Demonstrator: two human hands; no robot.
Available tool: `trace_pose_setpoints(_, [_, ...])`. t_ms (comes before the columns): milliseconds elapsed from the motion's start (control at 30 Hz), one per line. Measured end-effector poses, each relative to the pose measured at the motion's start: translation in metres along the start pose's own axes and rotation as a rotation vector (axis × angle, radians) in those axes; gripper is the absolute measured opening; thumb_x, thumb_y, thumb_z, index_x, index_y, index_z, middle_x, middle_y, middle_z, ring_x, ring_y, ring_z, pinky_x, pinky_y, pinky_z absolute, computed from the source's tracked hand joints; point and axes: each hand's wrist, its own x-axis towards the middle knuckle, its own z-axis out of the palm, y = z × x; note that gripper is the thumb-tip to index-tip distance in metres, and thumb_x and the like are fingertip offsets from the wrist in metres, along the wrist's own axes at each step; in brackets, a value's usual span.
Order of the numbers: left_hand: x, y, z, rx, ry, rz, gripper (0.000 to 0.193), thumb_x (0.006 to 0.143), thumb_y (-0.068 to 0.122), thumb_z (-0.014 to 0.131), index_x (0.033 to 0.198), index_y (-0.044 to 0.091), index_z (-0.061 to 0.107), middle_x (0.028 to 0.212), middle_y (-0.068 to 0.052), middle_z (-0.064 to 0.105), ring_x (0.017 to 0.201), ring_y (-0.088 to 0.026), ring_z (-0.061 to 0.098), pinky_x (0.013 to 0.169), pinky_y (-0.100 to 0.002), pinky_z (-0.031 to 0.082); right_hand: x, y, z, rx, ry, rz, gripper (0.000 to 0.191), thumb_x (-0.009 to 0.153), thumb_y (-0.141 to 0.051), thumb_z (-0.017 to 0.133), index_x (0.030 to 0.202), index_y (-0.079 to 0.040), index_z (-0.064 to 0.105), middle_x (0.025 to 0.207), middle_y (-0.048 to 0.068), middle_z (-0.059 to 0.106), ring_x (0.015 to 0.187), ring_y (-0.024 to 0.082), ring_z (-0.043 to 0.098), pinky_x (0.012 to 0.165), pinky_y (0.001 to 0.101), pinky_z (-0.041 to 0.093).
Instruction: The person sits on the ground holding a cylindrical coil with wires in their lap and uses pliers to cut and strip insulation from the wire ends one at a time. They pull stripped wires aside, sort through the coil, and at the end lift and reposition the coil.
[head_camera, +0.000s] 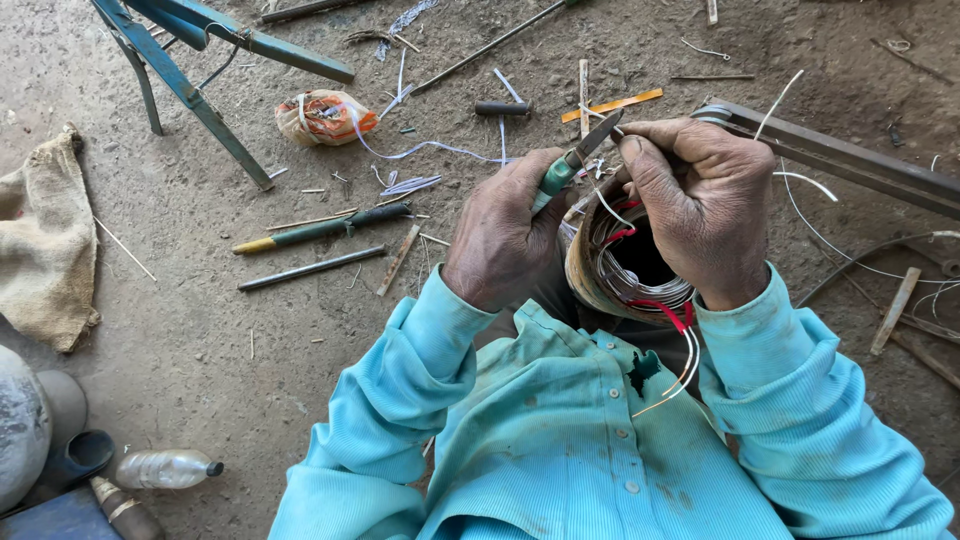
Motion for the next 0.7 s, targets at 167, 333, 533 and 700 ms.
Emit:
trace_pose_setpoints(167, [-0.0016,0.0064,0.0041,0.135,0.092,-0.021,0.032,0.100,0.016,0.065,0.131,0.009,0.060,0.115,-0.019,0.069,0.101,-0.041,0.069,0.079,-0.049,0.056,0.0009,-0.0021,0.0004,-0.004,0.007,-0.007,0.013,0.108,-0.001,0.068,0.118,0.007,0.074,0.094,0.008,0.073,0.080,0.008,0.070,0.070,0.0206,0.058])
trace_pose_setpoints(333, [-0.0002,0.0093,0.0046,0.197,0.070,-0.105,0.032,0.100,0.018,0.064,0.131,0.011,0.060,0.112,-0.019,0.069,0.099,-0.042,0.069,0.076,-0.052,0.054,0.0015,-0.0026,0.0011,0.006,0.006,0.004,0.014,0.108,-0.001,0.068,0.118,0.006,0.074,0.095,0.008,0.073,0.079,0.007,0.070,0.068,0.0205,0.058])
trace_pose_setpoints(533, [0.0016,0.0106,0.0022,0.152,0.060,-0.066,0.031,0.099,0.018,0.065,0.128,0.009,0.060,0.113,-0.019,0.069,0.101,-0.042,0.068,0.079,-0.051,0.055,0.0026,-0.0047,0.0015,-0.048,0.003,-0.038,0.014,0.108,-0.001,0.069,0.119,0.006,0.075,0.093,0.009,0.073,0.080,0.008,0.069,0.069,0.0209,0.056])
trace_pose_setpoints(700, [-0.0009,0.0056,0.0029,0.150,0.052,-0.067,0.030,0.100,0.020,0.065,0.127,0.008,0.061,0.112,-0.018,0.068,0.101,-0.042,0.068,0.078,-0.050,0.054,0.0025,-0.0050,0.0017,-0.026,-0.004,-0.031,0.015,0.107,-0.002,0.068,0.119,0.005,0.074,0.093,0.008,0.073,0.079,0.008,0.069,0.068,0.0210,0.056])
